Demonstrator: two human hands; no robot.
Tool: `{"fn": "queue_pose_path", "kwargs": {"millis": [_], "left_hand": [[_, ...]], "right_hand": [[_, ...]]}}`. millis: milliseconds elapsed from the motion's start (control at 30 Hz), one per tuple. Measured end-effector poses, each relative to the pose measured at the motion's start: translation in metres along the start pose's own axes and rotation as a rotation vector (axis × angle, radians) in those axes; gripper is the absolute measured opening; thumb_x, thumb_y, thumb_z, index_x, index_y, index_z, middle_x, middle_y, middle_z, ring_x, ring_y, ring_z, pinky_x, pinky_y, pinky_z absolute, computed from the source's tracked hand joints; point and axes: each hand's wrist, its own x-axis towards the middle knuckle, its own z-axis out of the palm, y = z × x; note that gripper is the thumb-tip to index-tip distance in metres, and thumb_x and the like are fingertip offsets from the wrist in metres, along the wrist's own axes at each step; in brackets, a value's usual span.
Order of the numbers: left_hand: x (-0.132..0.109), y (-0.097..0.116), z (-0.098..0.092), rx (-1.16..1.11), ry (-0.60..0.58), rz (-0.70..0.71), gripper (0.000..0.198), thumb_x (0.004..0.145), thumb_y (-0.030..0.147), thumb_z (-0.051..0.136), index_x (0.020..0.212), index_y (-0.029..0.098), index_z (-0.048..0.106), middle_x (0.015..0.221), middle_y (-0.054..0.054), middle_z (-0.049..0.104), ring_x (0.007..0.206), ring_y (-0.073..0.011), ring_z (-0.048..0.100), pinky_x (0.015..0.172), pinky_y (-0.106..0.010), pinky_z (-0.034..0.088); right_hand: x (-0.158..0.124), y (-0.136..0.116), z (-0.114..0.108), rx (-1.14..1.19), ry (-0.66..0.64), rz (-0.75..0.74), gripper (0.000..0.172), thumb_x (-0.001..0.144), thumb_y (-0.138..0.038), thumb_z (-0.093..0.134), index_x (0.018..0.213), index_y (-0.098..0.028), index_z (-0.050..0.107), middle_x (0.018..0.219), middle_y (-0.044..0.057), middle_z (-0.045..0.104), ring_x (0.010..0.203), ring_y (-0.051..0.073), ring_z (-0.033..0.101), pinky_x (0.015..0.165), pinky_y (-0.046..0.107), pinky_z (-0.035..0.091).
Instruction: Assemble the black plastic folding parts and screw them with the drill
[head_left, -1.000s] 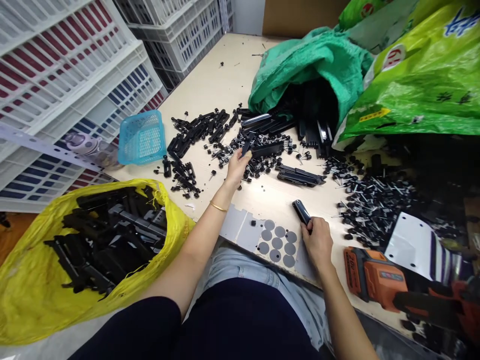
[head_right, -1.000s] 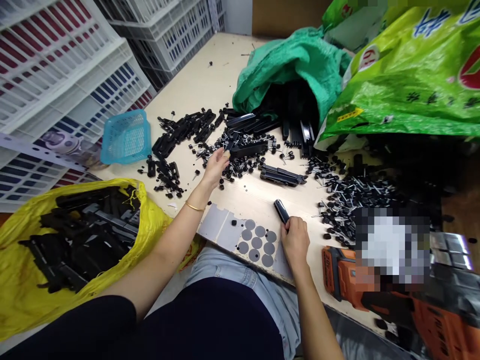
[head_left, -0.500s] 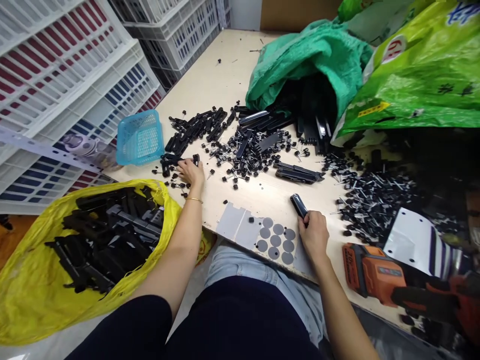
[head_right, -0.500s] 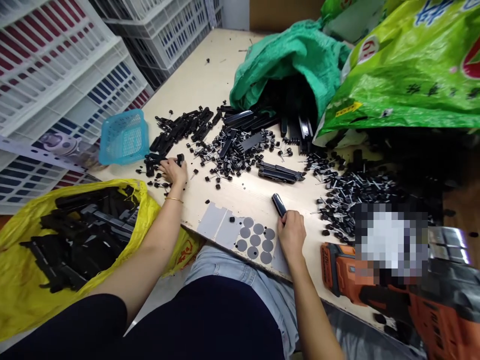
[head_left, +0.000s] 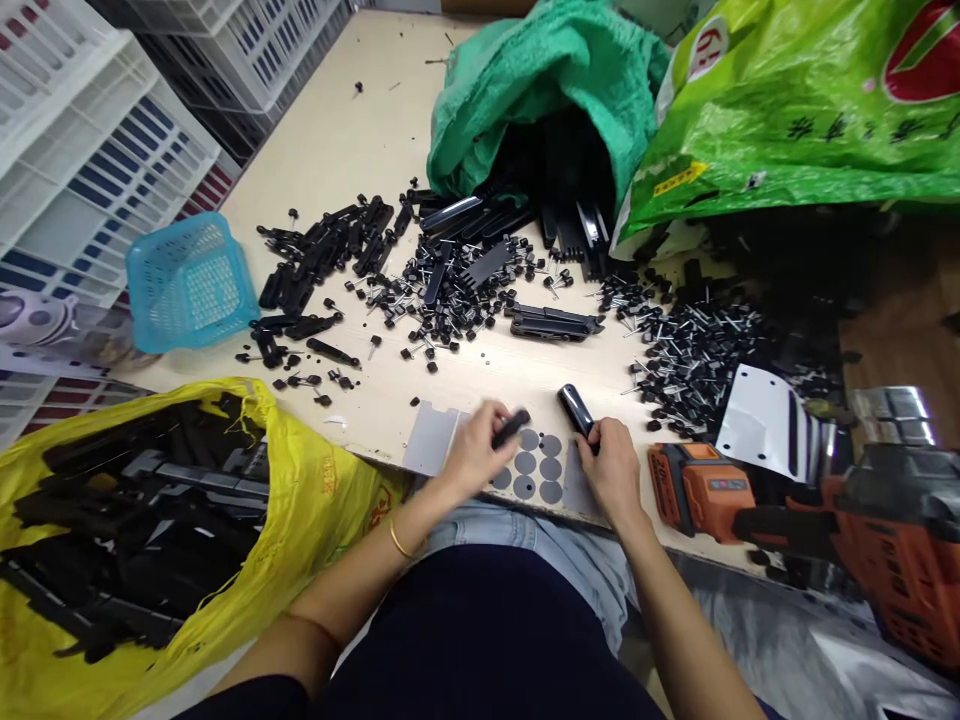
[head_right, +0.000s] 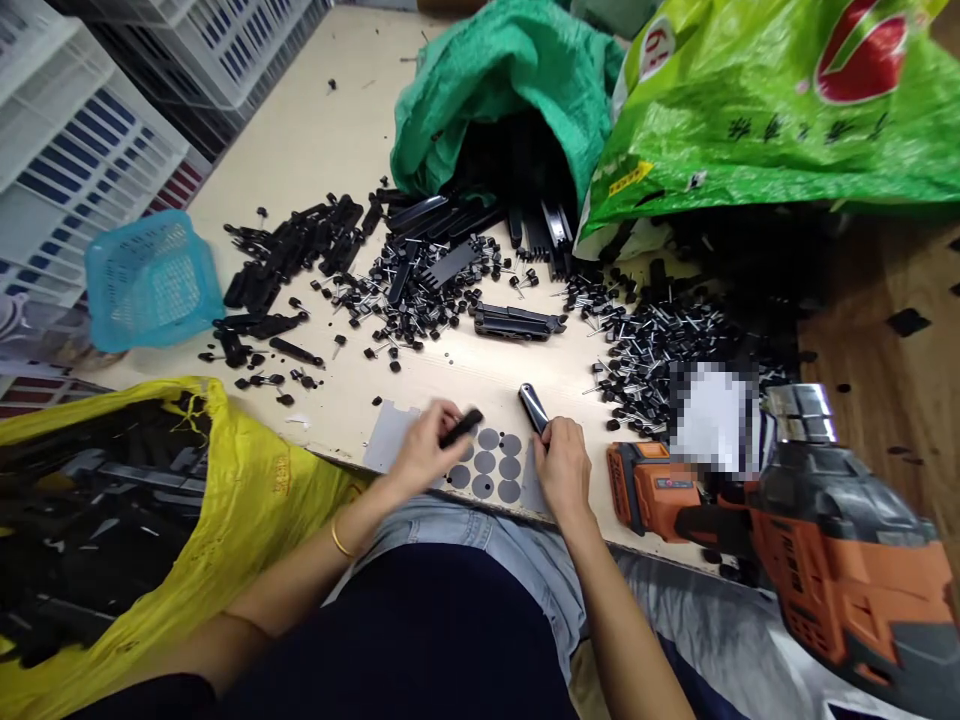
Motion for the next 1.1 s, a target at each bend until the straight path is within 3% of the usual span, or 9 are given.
{"fn": "queue_pose_path", "kwargs": {"millis": [33, 100, 267, 367, 467, 633, 800, 933, 1100], "left_hand": [[-0.01, -0.004, 0.016, 0.004, -0.105, 0.029, 0.031, 0.077, 0.027, 0.063, 0.106, 0.026, 0.051, 0.074, 0.001, 0.055, 0.066, -0.0153, 0.054, 0.06, -0.03, 0.045], [-0.009, -0.018, 0.033, 0.036, -0.129, 0.043, 0.032, 0.077, 0.027, 0.062, 0.108, 0.025, 0.054, 0.072, 0.002, 0.055, 0.065, -0.0146, 0.053, 0.06, -0.029, 0.043], [0.076, -0.043, 0.002, -0.196, -0.446, 0.109, 0.031, 0.074, 0.035, 0.066, 0.101, 0.02, 0.062, 0.071, 0.001, 0.055, 0.062, -0.012, 0.051, 0.056, -0.026, 0.041], [0.132, -0.042, -0.023, -0.318, -0.378, 0.075, 0.03, 0.072, 0.034, 0.068, 0.096, 0.018, 0.062, 0.071, 0.002, 0.052, 0.06, -0.0096, 0.048, 0.056, -0.024, 0.038], [0.154, -0.036, -0.035, -0.276, -0.173, 0.116, 0.028, 0.068, 0.029, 0.07, 0.091, 0.017, 0.062, 0.063, 0.006, 0.044, 0.055, -0.0077, 0.042, 0.055, -0.022, 0.034], [0.101, -0.019, -0.025, -0.003, -0.066, 0.189, 0.017, 0.075, 0.028, 0.064, 0.09, 0.02, 0.064, 0.058, 0.005, 0.046, 0.053, -0.0103, 0.041, 0.053, -0.024, 0.033], [0.038, -0.017, 0.032, 0.084, 0.044, 0.287, 0.019, 0.08, 0.02, 0.06, 0.099, 0.021, 0.064, 0.09, -0.005, 0.059, 0.083, -0.0173, 0.057, 0.073, -0.03, 0.047], [0.032, -0.027, 0.062, 0.137, 0.169, 0.328, 0.017, 0.083, 0.018, 0.059, 0.1, 0.02, 0.063, 0.09, -0.006, 0.061, 0.088, -0.0191, 0.056, 0.081, -0.033, 0.047], [0.034, -0.031, 0.067, 0.193, 0.238, 0.356, 0.017, 0.085, 0.02, 0.059, 0.101, 0.017, 0.062, 0.086, -0.004, 0.06, 0.086, -0.0179, 0.055, 0.078, -0.031, 0.048]], "right_hand": [[-0.006, 0.001, -0.001, 0.014, -0.004, 0.015, 0.017, 0.084, -0.029, 0.047, 0.074, -0.024, 0.034, 0.075, 0.003, 0.048, 0.073, 0.02, 0.046, 0.061, 0.03, 0.035], [-0.015, 0.003, 0.0, 0.046, -0.022, 0.038, 0.017, 0.084, -0.031, 0.047, 0.074, -0.024, 0.035, 0.073, 0.002, 0.047, 0.071, 0.019, 0.046, 0.06, 0.03, 0.035], [-0.013, 0.005, 0.015, 0.089, -0.027, 0.058, 0.014, 0.082, -0.034, 0.048, 0.077, -0.024, 0.038, 0.077, 0.004, 0.051, 0.074, 0.02, 0.049, 0.062, 0.031, 0.039], [-0.006, 0.001, 0.019, 0.097, -0.021, 0.075, 0.016, 0.08, -0.031, 0.049, 0.092, -0.022, 0.044, 0.088, 0.008, 0.055, 0.082, 0.023, 0.053, 0.067, 0.034, 0.043], [0.0, -0.005, 0.015, 0.042, -0.062, 0.06, 0.035, 0.079, -0.025, 0.048, 0.114, -0.019, 0.045, 0.1, 0.012, 0.057, 0.091, 0.026, 0.054, 0.071, 0.036, 0.045], [0.012, -0.015, 0.008, -0.075, -0.167, 0.056, 0.052, 0.081, -0.023, 0.047, 0.132, -0.018, 0.039, 0.108, 0.013, 0.053, 0.096, 0.028, 0.055, 0.065, 0.035, 0.046], [0.017, -0.028, 0.016, -0.104, -0.188, 0.065, 0.05, 0.086, -0.029, 0.045, 0.135, -0.019, 0.039, 0.108, 0.013, 0.052, 0.092, 0.027, 0.056, 0.061, 0.033, 0.046], [0.004, -0.035, 0.025, -0.082, -0.154, 0.015, 0.051, 0.086, -0.02, 0.041, 0.136, -0.018, 0.038, 0.104, 0.013, 0.054, 0.092, 0.028, 0.055, 0.066, 0.036, 0.049], [-0.003, -0.029, 0.031, 0.067, -0.076, -0.045, 0.052, 0.083, -0.017, 0.043, 0.135, -0.015, 0.039, 0.112, 0.014, 0.053, 0.105, 0.028, 0.05, 0.087, 0.042, 0.049]]}}
